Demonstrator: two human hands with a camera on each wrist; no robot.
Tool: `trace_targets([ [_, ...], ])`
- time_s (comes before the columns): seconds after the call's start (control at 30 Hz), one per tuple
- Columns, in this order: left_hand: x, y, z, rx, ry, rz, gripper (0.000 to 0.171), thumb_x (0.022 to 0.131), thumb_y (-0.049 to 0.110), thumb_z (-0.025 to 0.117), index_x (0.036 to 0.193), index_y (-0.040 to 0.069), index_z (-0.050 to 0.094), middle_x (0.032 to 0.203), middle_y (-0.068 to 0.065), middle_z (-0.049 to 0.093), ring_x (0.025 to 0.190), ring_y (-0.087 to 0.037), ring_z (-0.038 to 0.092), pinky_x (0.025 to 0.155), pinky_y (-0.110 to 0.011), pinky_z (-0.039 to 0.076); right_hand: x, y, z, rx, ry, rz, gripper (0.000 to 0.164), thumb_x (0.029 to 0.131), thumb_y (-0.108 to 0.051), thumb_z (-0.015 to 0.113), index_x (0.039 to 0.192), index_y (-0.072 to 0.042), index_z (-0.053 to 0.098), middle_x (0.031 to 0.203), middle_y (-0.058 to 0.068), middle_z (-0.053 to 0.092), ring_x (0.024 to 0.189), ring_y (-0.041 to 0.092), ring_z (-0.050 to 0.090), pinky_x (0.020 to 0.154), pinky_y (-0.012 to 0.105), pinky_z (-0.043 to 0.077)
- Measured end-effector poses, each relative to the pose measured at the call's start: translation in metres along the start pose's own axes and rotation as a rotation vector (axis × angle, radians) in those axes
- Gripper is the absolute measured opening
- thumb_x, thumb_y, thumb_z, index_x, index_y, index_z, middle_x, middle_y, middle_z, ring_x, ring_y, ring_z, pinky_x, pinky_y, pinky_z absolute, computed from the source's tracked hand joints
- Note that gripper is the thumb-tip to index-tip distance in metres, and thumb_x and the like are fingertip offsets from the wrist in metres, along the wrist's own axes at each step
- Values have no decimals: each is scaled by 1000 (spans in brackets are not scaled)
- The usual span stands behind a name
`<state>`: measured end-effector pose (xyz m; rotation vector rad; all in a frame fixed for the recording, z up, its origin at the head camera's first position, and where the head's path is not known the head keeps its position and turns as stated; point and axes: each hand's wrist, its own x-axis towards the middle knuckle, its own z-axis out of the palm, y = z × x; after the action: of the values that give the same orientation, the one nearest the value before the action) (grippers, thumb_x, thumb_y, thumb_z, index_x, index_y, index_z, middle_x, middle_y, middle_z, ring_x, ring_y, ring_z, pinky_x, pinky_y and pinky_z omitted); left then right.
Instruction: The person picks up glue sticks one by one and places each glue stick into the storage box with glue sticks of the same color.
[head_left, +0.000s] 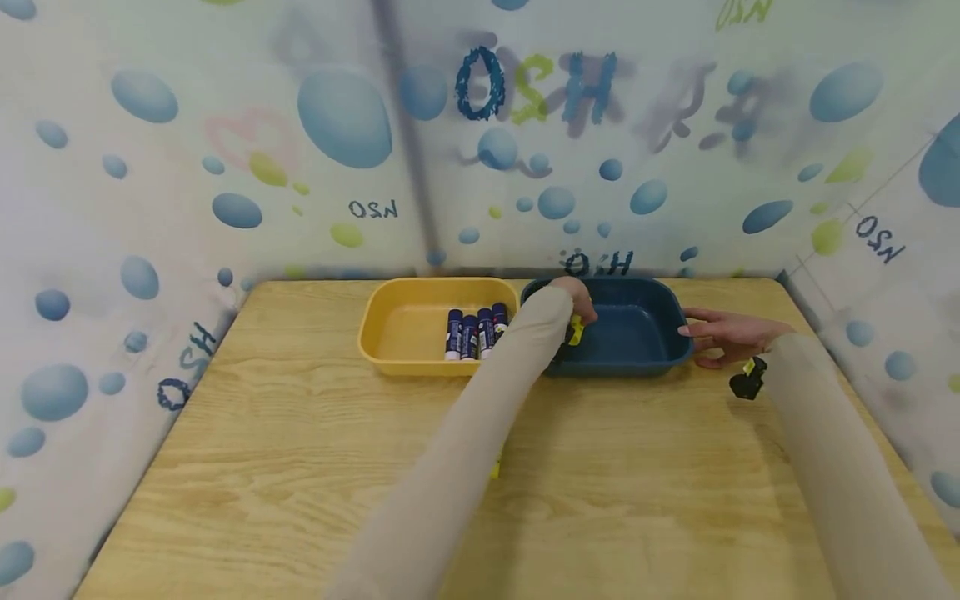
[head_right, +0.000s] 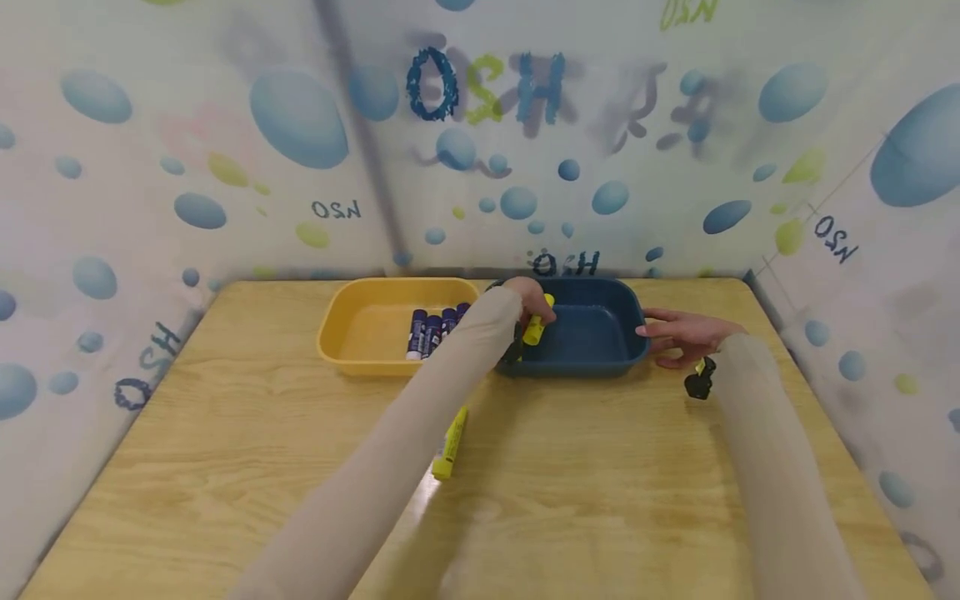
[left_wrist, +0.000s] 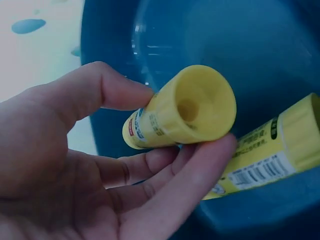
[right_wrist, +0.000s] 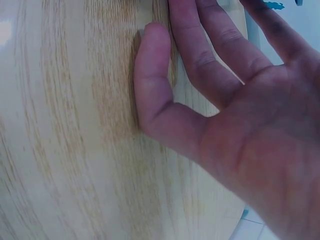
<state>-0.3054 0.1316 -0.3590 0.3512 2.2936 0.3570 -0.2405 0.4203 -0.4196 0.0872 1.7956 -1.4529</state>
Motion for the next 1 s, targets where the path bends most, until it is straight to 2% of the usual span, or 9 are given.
trace_targets([
  [0.17,15,1,4,123,31,2,23,97,24,56,113,14,69,129,0,53,95,-16,45,76,-24,39,2,-2,-1,-15,18,-1,78,103,-27,46,154,-14,-12,123,1,48,106,17,53,87,40,48],
  [0.2,19,2,4,142,24,-5,21,96,24,56,109,14,70,130,0,52,97,-17,44,78,-26,38,2,-3,0,-16,17,0,79,103,-28,47,154,-14,-12,123,1,48,106,17,53,88,41,48],
  [0.27,29,2,2,309,-4,36,19,96,25,52,98,15,68,131,0,49,99,-17,40,80,-30,33,1,-4,0,-10,12,-1,79,103,-27,47,154,-14,-12,123,0,48,106,17,53,88,40,48],
  [0.37,51,2,3,370,-5,26,20,96,31,53,90,19,68,124,4,53,96,-15,44,82,-31,35,1,-4,1,7,5,2,79,103,-27,47,154,-14,-12,120,-2,51,106,16,54,89,40,47],
  [0.53,28,5,7,263,65,-54,27,92,32,65,118,24,69,129,8,55,110,-14,53,92,-31,46,0,-2,0,18,-9,6,79,103,-27,45,153,-14,-15,124,-3,46,108,14,53,91,40,46],
  [0.6,-9,11,3,209,65,-92,35,93,26,65,127,22,63,135,7,52,119,-15,50,95,-29,45,0,-2,0,17,-10,3,79,103,-27,45,153,-14,-15,129,-1,42,108,14,53,92,40,46],
  [0.73,-25,4,-2,181,62,-31,30,93,23,64,123,17,66,132,3,55,116,-15,51,93,-26,46,0,-2,1,25,1,5,79,103,-27,46,153,-15,-15,132,1,38,109,14,52,91,40,46],
  [0.83,1,-7,-3,245,59,20,24,93,27,65,114,17,71,126,3,58,107,-15,54,89,-27,46,0,-1,1,24,10,7,80,103,-27,47,154,-15,-14,128,0,43,108,15,52,91,40,47],
  [1.0,79,-27,-4,367,61,54,22,89,36,66,102,20,74,119,4,60,96,-16,54,82,-32,48,0,1,1,26,8,-3,81,102,-28,48,154,-13,-13,123,-2,48,108,16,52,90,40,47],
])
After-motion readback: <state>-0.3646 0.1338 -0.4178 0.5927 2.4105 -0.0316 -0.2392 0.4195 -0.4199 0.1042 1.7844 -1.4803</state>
